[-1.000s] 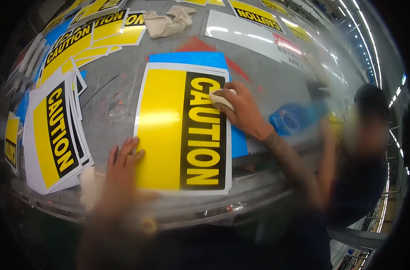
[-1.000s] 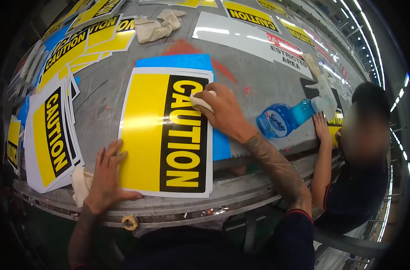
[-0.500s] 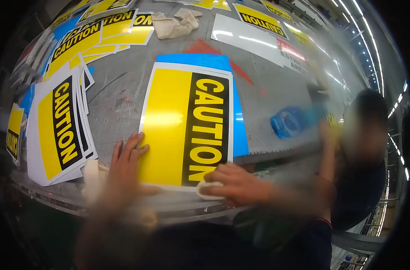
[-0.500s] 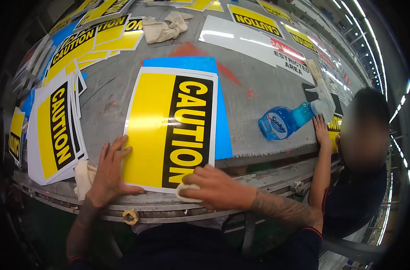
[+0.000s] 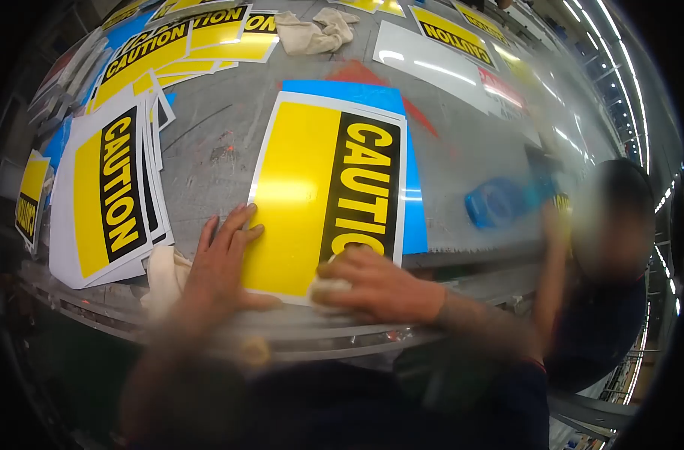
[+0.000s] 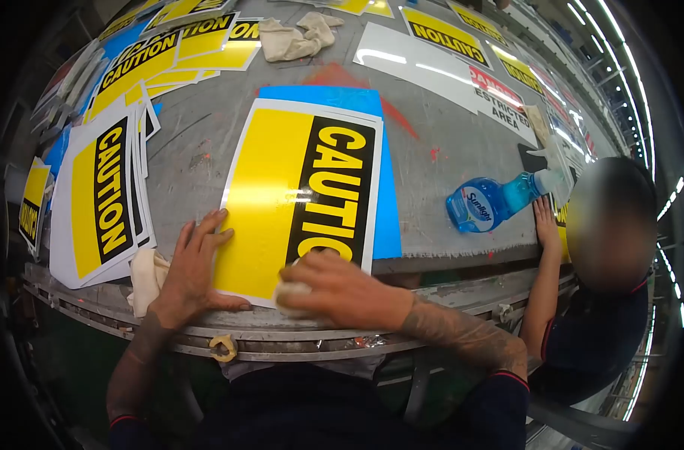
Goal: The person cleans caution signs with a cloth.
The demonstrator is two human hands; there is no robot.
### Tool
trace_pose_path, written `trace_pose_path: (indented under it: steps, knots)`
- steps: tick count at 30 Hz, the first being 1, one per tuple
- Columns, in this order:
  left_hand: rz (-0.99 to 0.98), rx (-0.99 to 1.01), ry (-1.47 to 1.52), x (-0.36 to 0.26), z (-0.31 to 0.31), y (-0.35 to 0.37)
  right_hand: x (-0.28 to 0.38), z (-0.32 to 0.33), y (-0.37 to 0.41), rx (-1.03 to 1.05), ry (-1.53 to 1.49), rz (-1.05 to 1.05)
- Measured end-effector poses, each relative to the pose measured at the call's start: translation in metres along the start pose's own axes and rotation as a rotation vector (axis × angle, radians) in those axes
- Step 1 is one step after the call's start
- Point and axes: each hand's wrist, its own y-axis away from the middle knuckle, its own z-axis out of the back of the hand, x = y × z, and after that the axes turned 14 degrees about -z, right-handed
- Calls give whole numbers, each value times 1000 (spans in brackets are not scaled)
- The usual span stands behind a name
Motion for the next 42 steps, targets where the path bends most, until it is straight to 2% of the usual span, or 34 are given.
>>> trace_pose_path:
  steps: [1, 2, 4, 8, 9, 12, 14, 17, 18, 20, 21, 22, 24, 26, 27, 28, 29, 30, 31, 33, 39, 40, 42]
  knots:
    - [2, 9, 0, 1, 0, 0, 5, 5, -4, 49, 29, 7]
    - [1, 6, -9, 1, 0, 0, -12, 9, -8, -84, 33, -6]
    - [-10, -1, -17, 0, -1, 0, -49, 21, -19, -285, 139, -325]
    - [-14, -30, 26, 2, -2, 1, -9, -4, -7, -22, -10, -39]
    - [-10, -29, 29, 2, -1, 2, 4, -3, -10, 120, 32, -56]
    - [-26, -32, 27, 4, -2, -1, -53, 12, -25, -277, 234, -242]
    - [-27, -32, 19, 3, -1, 1, -108, 23, -36, -467, 157, -440]
    - [-25, -51, 41, 3, -1, 1, -101, 29, -46, -473, 236, -426]
    - [-25, -50, 41, 3, -1, 2, -85, 18, -42, -386, 229, -423]
    - [-28, -49, 45, 3, -2, 1, -37, -1, -37, -117, 141, -226]
    - [-33, -45, 49, 5, -2, 1, -14, -5, -35, -73, 12, -105]
    - [-47, -33, 49, 7, -2, 1, 2, -4, -37, -18, 30, -19]
    - [-80, 2, 48, 10, -2, 1, -13, -5, -45, -70, -42, -2]
    - [-73, 19, 142, 13, 5, 9, -40, 1, -59, -212, -10, -77]
    - [-51, 47, 202, 15, 5, 7, -55, -5, -58, -267, -48, -192]
    - [-70, -17, 259, 21, -7, 10, -71, -8, -58, -370, -69, -186]
    - [-91, -80, 315, 25, -19, 14, -70, 2, -56, -340, -2, -176]
    - [-36, -51, 357, 23, 0, 18, -72, -8, -63, -484, 28, -91]
    - [-43, -41, 342, 24, -4, 16, -62, -2, -61, -422, 73, -184]
    - [1, 1, 248, 27, -3, 22, -61, -9, -60, -455, 96, -176]
    - [-52, 130, 112, 28, 12, 15, -66, -6, -62, -466, -9, -171]
    - [-69, 117, 114, 26, 12, 16, -72, -6, -62, -480, 38, -103]
    - [-110, 85, 109, 24, 11, 13, -69, -7, -61, -489, -32, -164]
